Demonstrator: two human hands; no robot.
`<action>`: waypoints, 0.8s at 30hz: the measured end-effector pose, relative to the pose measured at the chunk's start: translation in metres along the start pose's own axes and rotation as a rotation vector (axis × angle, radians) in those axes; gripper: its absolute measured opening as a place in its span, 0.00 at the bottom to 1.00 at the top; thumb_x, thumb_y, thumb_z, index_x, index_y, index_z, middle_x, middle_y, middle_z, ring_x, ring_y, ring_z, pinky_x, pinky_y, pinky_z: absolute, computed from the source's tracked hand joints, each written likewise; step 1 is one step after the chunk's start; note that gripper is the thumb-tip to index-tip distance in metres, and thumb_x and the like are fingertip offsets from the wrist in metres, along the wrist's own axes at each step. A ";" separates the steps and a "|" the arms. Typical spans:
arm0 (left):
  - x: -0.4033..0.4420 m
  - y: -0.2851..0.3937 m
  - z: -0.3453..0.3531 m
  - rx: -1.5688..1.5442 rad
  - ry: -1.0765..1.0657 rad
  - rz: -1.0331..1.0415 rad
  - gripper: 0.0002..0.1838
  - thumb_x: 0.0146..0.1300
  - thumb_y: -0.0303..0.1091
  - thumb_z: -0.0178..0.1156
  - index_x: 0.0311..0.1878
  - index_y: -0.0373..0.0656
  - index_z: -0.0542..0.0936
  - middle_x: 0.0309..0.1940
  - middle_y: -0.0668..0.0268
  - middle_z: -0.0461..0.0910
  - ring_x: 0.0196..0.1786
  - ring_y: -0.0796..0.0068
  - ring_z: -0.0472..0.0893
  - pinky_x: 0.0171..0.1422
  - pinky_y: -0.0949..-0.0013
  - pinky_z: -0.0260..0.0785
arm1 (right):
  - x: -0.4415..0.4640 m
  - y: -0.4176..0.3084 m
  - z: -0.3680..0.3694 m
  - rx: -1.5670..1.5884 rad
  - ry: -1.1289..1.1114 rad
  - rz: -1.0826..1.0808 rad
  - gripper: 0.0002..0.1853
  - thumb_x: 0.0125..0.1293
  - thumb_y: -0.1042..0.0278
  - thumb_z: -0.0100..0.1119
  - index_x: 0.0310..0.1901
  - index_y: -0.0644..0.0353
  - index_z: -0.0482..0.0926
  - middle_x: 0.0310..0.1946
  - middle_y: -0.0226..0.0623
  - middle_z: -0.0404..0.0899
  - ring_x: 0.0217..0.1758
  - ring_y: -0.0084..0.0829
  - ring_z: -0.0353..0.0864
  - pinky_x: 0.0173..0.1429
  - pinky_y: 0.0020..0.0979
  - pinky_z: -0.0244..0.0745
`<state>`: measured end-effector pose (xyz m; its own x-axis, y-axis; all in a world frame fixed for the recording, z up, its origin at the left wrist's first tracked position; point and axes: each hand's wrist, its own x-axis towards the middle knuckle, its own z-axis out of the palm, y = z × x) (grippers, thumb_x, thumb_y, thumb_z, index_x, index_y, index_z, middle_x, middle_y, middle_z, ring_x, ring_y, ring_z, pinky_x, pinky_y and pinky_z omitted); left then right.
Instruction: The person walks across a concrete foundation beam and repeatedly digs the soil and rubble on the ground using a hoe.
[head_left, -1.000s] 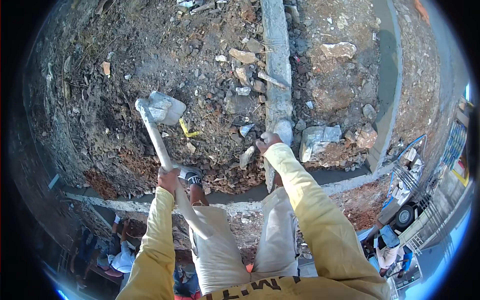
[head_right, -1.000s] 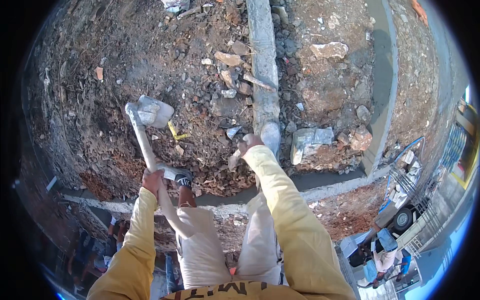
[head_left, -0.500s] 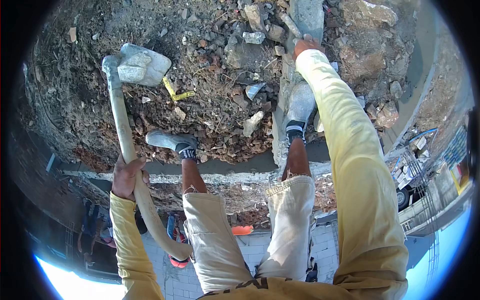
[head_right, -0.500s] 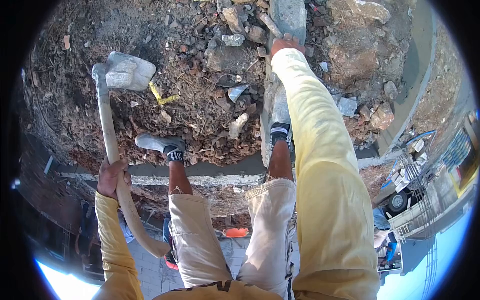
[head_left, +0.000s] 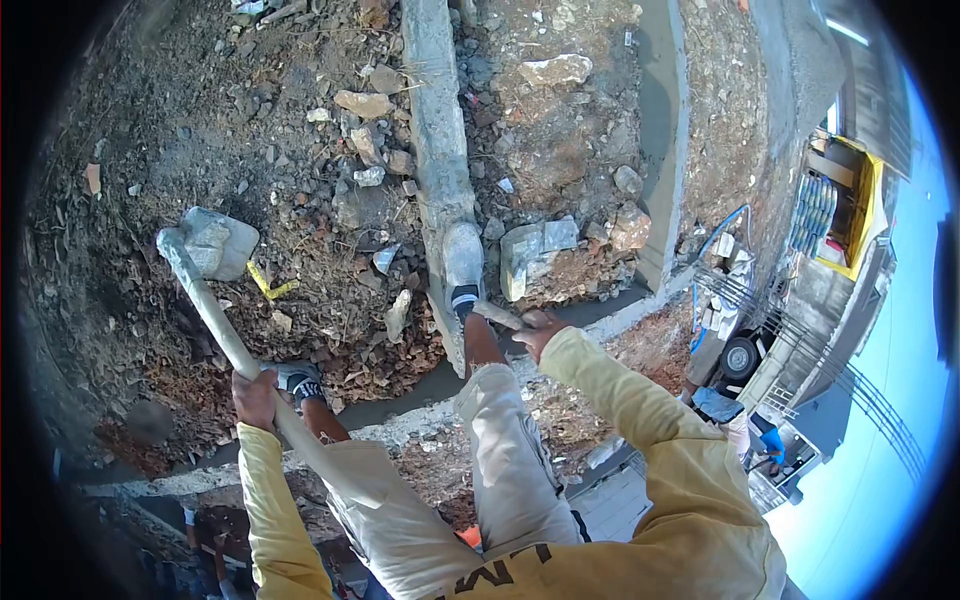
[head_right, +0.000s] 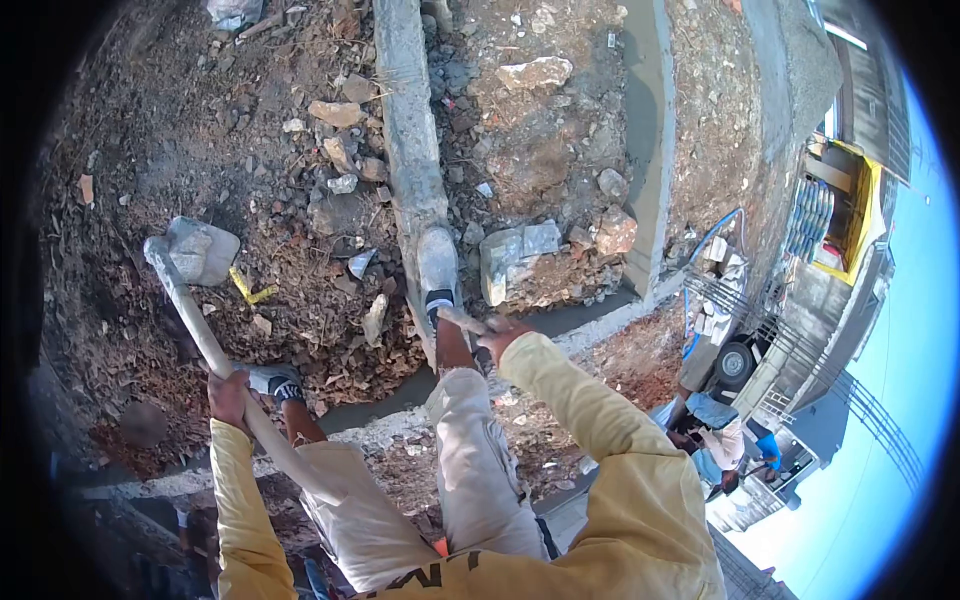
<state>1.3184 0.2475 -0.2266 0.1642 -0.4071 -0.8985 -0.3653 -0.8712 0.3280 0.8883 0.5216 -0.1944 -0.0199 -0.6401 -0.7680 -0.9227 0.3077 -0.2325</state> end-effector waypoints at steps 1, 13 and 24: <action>0.000 -0.006 -0.004 -0.003 0.015 0.011 0.19 0.49 0.29 0.63 0.40 0.37 0.65 0.21 0.61 0.71 0.14 0.68 0.73 0.15 0.65 0.68 | -0.027 0.047 -0.039 -0.111 0.136 0.244 0.16 0.54 0.68 0.59 0.47 0.48 0.81 0.51 0.42 0.74 0.53 0.46 0.73 0.58 0.41 0.71; 0.063 -0.029 0.062 -0.030 0.180 0.041 0.22 0.57 0.46 0.59 0.45 0.36 0.74 0.35 0.49 0.81 0.37 0.53 0.81 0.43 0.60 0.73 | -0.008 -0.017 -0.109 0.869 -0.106 0.314 0.34 0.61 0.54 0.63 0.64 0.63 0.64 0.58 0.52 0.71 0.62 0.42 0.71 0.63 0.39 0.65; 0.056 -0.052 0.010 -0.584 0.110 0.026 0.23 0.50 0.31 0.66 0.48 0.38 0.70 0.31 0.63 0.76 0.29 0.71 0.76 0.31 0.66 0.71 | -0.024 -0.310 0.082 1.110 -0.092 0.230 0.28 0.50 0.63 0.70 0.52 0.59 0.69 0.32 0.40 0.78 0.33 0.38 0.79 0.40 0.37 0.75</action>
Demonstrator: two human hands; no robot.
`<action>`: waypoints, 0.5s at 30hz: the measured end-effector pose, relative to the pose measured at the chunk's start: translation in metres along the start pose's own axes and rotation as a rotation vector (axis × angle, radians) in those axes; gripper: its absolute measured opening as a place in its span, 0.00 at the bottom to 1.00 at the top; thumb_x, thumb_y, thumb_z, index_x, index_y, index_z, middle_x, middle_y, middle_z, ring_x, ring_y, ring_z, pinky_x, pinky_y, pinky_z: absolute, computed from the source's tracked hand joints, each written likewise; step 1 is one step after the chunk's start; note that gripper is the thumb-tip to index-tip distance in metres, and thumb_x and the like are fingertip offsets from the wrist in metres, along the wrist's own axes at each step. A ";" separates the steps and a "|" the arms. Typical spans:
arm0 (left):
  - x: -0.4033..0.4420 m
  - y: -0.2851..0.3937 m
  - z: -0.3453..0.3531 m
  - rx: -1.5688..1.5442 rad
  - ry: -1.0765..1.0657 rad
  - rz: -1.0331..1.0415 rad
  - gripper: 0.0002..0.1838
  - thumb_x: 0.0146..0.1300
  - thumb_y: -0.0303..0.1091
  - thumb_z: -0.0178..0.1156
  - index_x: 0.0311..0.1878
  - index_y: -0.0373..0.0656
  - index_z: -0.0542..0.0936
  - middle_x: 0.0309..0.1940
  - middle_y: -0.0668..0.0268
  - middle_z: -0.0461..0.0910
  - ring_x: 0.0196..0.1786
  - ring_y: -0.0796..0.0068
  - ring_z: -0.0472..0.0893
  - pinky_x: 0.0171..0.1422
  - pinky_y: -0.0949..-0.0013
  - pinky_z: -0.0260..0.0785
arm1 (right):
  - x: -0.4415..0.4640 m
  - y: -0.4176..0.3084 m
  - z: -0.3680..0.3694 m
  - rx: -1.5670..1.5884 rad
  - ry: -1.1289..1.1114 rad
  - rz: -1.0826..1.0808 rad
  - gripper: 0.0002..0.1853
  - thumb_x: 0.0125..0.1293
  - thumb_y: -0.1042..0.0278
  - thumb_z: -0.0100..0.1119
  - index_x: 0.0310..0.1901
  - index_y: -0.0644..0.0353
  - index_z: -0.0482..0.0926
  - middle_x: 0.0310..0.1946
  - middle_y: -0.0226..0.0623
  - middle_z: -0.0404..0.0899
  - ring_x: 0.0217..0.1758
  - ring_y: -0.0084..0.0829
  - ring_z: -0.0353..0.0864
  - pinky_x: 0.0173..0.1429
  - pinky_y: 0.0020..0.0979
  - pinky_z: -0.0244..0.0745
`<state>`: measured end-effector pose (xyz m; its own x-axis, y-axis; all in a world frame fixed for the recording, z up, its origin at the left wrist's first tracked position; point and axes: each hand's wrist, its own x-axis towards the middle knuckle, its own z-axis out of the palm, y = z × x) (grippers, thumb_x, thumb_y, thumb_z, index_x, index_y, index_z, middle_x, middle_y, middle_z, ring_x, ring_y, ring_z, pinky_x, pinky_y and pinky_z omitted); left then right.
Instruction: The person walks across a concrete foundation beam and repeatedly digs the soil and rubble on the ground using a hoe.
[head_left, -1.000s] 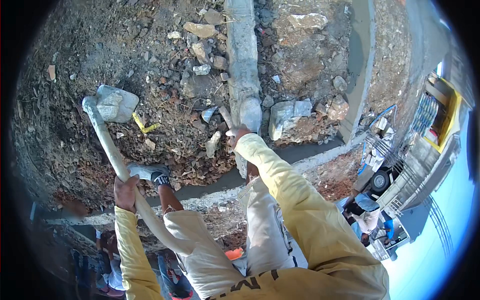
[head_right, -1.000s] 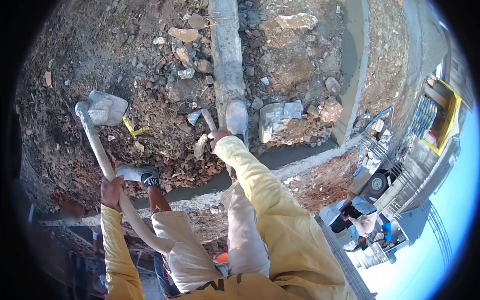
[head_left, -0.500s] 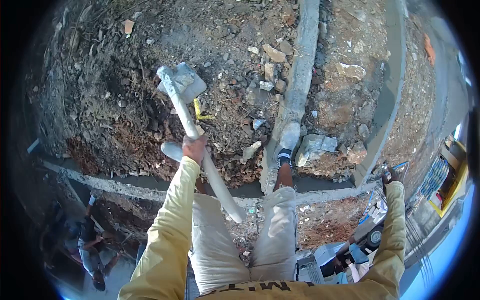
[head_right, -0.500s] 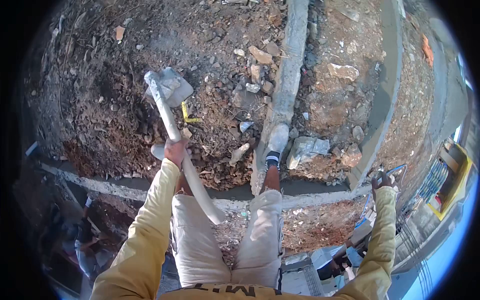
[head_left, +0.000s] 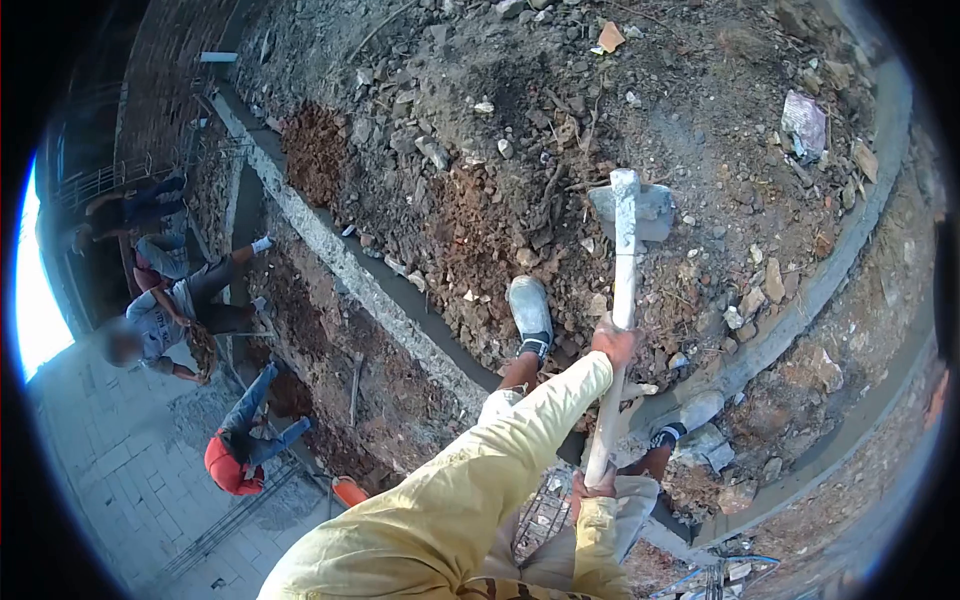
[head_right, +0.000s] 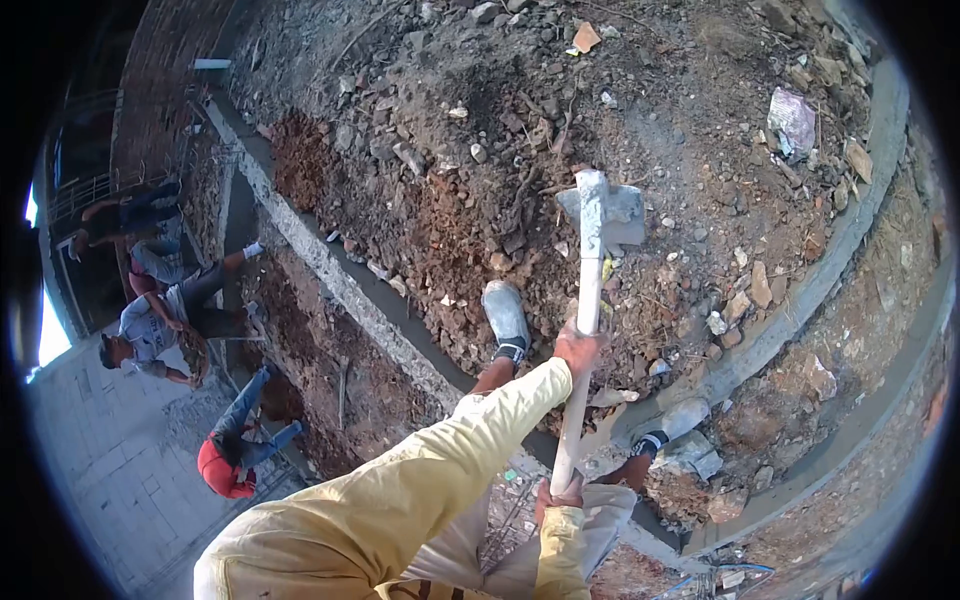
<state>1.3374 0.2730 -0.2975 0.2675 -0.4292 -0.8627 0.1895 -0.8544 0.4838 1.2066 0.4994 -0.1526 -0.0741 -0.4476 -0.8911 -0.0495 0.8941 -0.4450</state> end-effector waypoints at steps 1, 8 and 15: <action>-0.012 0.025 -0.021 -0.036 -0.023 -0.023 0.22 0.51 0.31 0.66 0.48 0.38 0.69 0.30 0.64 0.75 0.28 0.72 0.76 0.30 0.67 0.70 | -0.004 0.001 0.012 -0.512 0.103 -0.135 0.30 0.50 0.59 0.71 0.52 0.59 0.69 0.34 0.43 0.79 0.36 0.42 0.81 0.42 0.39 0.75; -0.010 0.236 -0.179 -0.127 0.204 0.422 0.26 0.55 0.37 0.64 0.52 0.34 0.65 0.29 0.62 0.74 0.27 0.73 0.75 0.32 0.68 0.72 | 0.074 -0.174 0.144 -0.598 -0.318 -0.318 0.35 0.51 0.61 0.70 0.59 0.61 0.66 0.43 0.49 0.80 0.46 0.42 0.81 0.50 0.38 0.75; 0.077 0.224 -0.246 0.416 0.665 0.425 0.32 0.58 0.42 0.59 0.61 0.37 0.59 0.44 0.42 0.78 0.47 0.45 0.80 0.52 0.53 0.71 | 0.143 -0.259 0.280 -0.783 -0.411 -0.273 0.34 0.50 0.57 0.70 0.56 0.63 0.69 0.45 0.50 0.79 0.48 0.47 0.80 0.53 0.39 0.74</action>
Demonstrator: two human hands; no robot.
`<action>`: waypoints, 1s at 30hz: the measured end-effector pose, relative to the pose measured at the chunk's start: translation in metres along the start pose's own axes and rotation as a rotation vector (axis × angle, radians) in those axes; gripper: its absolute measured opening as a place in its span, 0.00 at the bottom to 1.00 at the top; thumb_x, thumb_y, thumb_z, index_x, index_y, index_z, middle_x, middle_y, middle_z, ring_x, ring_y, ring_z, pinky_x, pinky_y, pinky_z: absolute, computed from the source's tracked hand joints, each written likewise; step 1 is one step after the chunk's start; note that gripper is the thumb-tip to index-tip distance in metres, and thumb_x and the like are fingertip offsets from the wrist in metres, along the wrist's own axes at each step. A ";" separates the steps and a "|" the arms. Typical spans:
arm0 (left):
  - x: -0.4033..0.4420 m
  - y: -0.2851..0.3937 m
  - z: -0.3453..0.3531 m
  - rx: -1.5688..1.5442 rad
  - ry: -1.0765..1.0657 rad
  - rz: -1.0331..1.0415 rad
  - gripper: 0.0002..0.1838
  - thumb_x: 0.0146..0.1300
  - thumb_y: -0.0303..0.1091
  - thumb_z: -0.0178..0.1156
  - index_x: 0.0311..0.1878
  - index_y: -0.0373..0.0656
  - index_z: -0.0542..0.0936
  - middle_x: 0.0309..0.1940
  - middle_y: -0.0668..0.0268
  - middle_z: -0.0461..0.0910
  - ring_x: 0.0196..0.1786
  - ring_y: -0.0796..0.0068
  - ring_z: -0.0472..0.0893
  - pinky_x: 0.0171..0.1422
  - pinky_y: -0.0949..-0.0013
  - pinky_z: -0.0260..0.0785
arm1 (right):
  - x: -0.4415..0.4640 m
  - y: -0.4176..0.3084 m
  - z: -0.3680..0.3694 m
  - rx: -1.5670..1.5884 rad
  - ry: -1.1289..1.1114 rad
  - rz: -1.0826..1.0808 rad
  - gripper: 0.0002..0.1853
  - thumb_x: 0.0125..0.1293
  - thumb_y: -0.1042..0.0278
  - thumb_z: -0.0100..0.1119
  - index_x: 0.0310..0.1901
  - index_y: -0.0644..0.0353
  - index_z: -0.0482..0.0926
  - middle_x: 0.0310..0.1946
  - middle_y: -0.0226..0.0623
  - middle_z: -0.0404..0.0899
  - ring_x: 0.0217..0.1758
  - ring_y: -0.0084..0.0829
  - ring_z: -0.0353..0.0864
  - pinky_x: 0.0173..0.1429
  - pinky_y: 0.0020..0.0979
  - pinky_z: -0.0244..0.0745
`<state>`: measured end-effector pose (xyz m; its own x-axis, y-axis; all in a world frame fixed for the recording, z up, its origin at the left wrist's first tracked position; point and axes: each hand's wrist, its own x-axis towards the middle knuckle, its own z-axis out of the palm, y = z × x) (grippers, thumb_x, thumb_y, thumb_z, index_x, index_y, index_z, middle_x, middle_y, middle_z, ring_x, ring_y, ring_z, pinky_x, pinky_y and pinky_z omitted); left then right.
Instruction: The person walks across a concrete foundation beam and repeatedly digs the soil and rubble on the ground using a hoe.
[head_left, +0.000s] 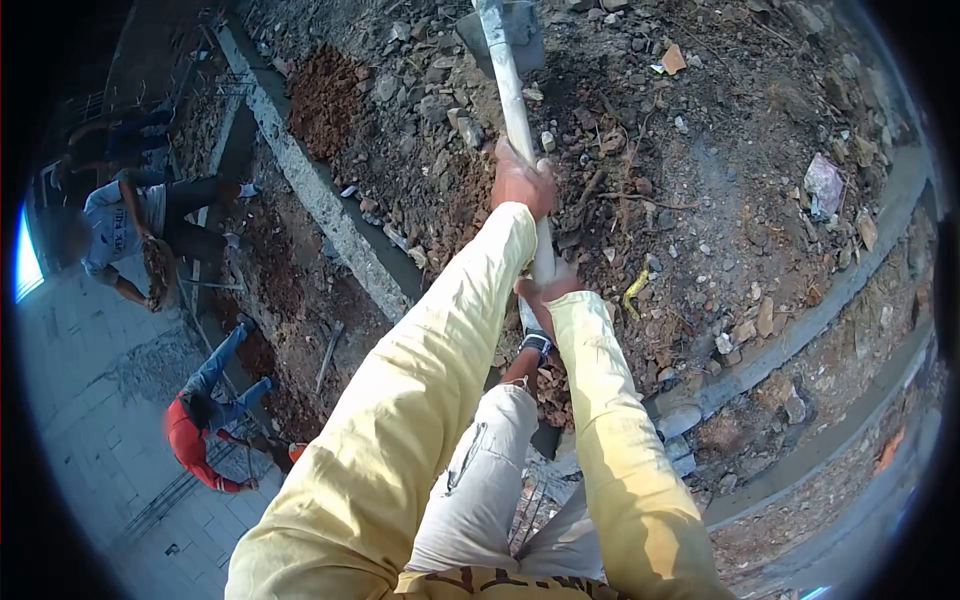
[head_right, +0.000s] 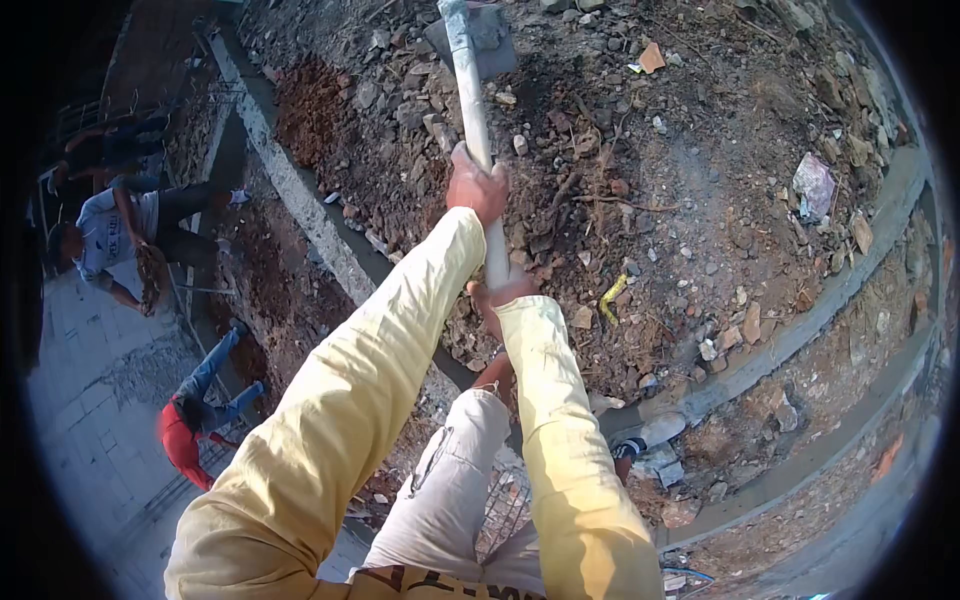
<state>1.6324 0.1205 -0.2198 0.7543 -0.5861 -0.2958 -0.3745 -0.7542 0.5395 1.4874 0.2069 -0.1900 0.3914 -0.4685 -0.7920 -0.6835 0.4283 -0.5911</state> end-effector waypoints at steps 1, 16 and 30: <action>0.001 0.002 -0.004 0.113 -0.146 -0.120 0.31 0.58 0.41 0.60 0.59 0.36 0.60 0.44 0.42 0.78 0.48 0.46 0.80 0.52 0.54 0.72 | 0.004 0.004 0.007 -0.055 -0.015 0.036 0.34 0.49 0.56 0.70 0.56 0.63 0.69 0.46 0.50 0.79 0.48 0.48 0.80 0.53 0.39 0.74; -0.170 -0.036 0.074 0.394 -0.462 -0.720 0.25 0.58 0.44 0.61 0.57 0.47 0.71 0.53 0.61 0.78 0.52 0.64 0.79 0.55 0.65 0.70 | -0.215 0.115 -0.022 -0.070 -0.017 0.273 0.31 0.49 0.50 0.69 0.46 0.67 0.74 0.33 0.50 0.81 0.38 0.47 0.82 0.43 0.40 0.74; -0.424 -0.050 0.108 0.560 -0.790 -0.386 0.25 0.55 0.35 0.59 0.54 0.46 0.60 0.47 0.44 0.77 0.50 0.46 0.79 0.55 0.53 0.71 | -0.386 0.245 0.010 1.051 0.106 0.544 0.12 0.57 0.64 0.66 0.23 0.63 0.79 0.23 0.33 0.79 0.22 0.23 0.73 0.26 0.27 0.67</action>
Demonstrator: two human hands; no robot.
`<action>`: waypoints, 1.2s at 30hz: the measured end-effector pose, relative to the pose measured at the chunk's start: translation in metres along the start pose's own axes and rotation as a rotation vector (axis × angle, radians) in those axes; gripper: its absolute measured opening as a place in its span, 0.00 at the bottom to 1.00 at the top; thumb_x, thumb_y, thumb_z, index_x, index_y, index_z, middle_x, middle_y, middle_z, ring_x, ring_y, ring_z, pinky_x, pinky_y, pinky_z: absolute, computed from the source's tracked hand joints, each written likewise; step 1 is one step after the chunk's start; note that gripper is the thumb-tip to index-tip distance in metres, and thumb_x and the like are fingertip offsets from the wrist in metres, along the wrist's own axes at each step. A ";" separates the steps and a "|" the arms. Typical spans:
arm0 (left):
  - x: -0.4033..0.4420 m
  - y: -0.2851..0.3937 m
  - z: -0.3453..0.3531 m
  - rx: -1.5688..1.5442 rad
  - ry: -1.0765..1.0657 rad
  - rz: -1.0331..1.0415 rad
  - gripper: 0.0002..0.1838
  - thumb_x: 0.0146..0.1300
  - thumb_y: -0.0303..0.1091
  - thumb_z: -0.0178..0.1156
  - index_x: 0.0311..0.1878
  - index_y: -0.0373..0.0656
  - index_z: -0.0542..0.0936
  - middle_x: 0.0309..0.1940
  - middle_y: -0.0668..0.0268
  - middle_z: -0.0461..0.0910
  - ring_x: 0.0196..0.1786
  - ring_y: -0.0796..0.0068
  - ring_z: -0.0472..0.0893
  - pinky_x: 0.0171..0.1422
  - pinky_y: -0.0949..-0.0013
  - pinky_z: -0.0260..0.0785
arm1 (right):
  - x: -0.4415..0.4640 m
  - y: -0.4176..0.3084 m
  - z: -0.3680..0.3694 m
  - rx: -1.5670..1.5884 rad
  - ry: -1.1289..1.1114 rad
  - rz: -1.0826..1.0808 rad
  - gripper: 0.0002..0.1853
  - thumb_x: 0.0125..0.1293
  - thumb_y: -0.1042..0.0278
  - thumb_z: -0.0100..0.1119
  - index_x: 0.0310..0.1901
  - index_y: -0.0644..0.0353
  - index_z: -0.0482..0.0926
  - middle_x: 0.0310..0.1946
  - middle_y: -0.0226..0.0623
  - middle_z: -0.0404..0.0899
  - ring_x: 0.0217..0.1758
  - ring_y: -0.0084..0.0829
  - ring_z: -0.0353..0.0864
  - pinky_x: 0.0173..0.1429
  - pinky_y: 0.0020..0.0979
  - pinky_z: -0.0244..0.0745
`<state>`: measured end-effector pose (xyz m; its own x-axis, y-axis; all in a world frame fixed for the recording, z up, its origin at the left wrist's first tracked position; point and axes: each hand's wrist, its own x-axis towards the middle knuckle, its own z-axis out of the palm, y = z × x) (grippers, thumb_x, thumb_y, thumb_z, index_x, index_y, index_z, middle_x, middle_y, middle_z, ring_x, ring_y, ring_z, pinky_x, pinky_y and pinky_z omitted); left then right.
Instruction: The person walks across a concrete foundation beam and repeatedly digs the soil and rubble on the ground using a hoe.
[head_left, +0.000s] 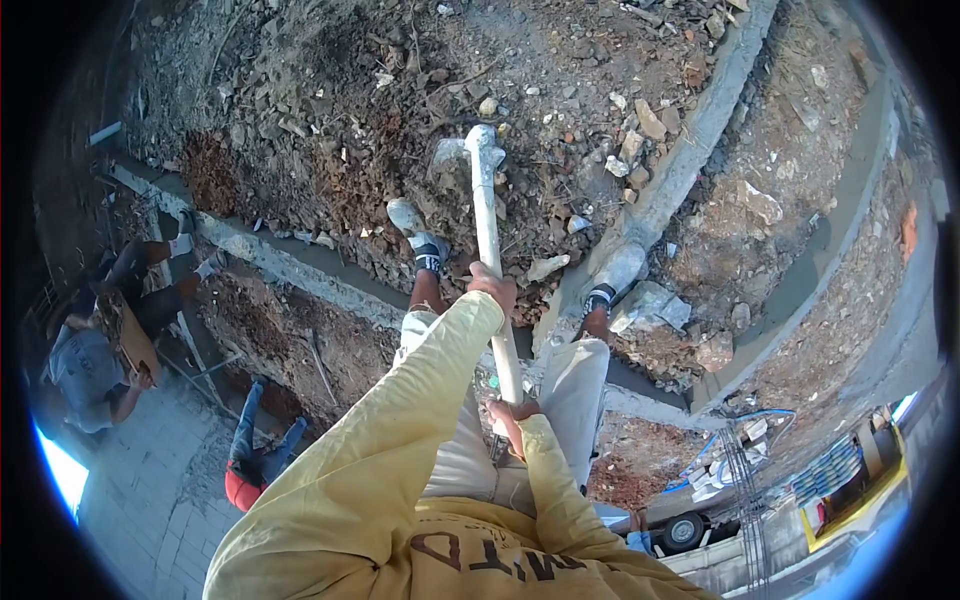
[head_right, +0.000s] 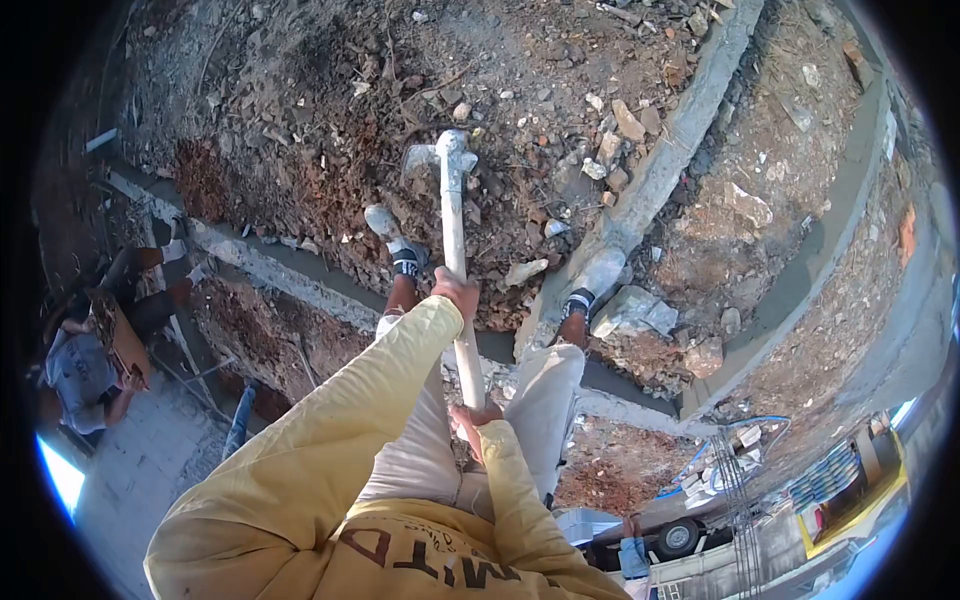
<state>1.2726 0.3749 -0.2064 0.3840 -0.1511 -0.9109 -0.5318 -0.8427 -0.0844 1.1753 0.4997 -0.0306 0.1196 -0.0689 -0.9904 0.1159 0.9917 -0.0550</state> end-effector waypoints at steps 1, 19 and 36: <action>-0.042 0.029 -0.022 -0.081 -0.028 -0.067 0.25 0.56 0.37 0.59 0.54 0.47 0.59 0.47 0.44 0.77 0.50 0.45 0.79 0.55 0.54 0.71 | -0.001 0.025 -0.012 0.072 -0.017 0.002 0.12 0.57 0.64 0.66 0.24 0.63 0.80 0.23 0.33 0.79 0.21 0.22 0.73 0.26 0.27 0.67; -0.072 0.002 -0.106 -0.846 -0.016 0.092 0.12 0.51 0.27 0.61 0.37 0.43 0.69 0.21 0.67 0.70 0.17 0.73 0.71 0.19 0.68 0.68 | 0.028 0.054 0.012 -0.597 -0.142 -0.211 0.34 0.53 0.60 0.68 0.59 0.65 0.67 0.47 0.41 0.78 0.50 0.27 0.78 0.52 0.27 0.74; 0.128 0.168 -0.293 -0.117 0.394 0.372 0.25 0.56 0.33 0.57 0.53 0.31 0.63 0.46 0.37 0.76 0.51 0.44 0.78 0.55 0.53 0.72 | 0.227 -0.248 0.192 -0.163 -0.307 -0.723 0.28 0.53 0.62 0.69 0.53 0.66 0.73 0.40 0.39 0.78 0.41 0.29 0.79 0.45 0.29 0.73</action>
<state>1.4531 0.0626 -0.2187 0.4515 -0.6121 -0.6492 -0.6067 -0.7441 0.2797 1.3630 0.2177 -0.2179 0.3391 -0.7032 -0.6249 0.1255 0.6921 -0.7108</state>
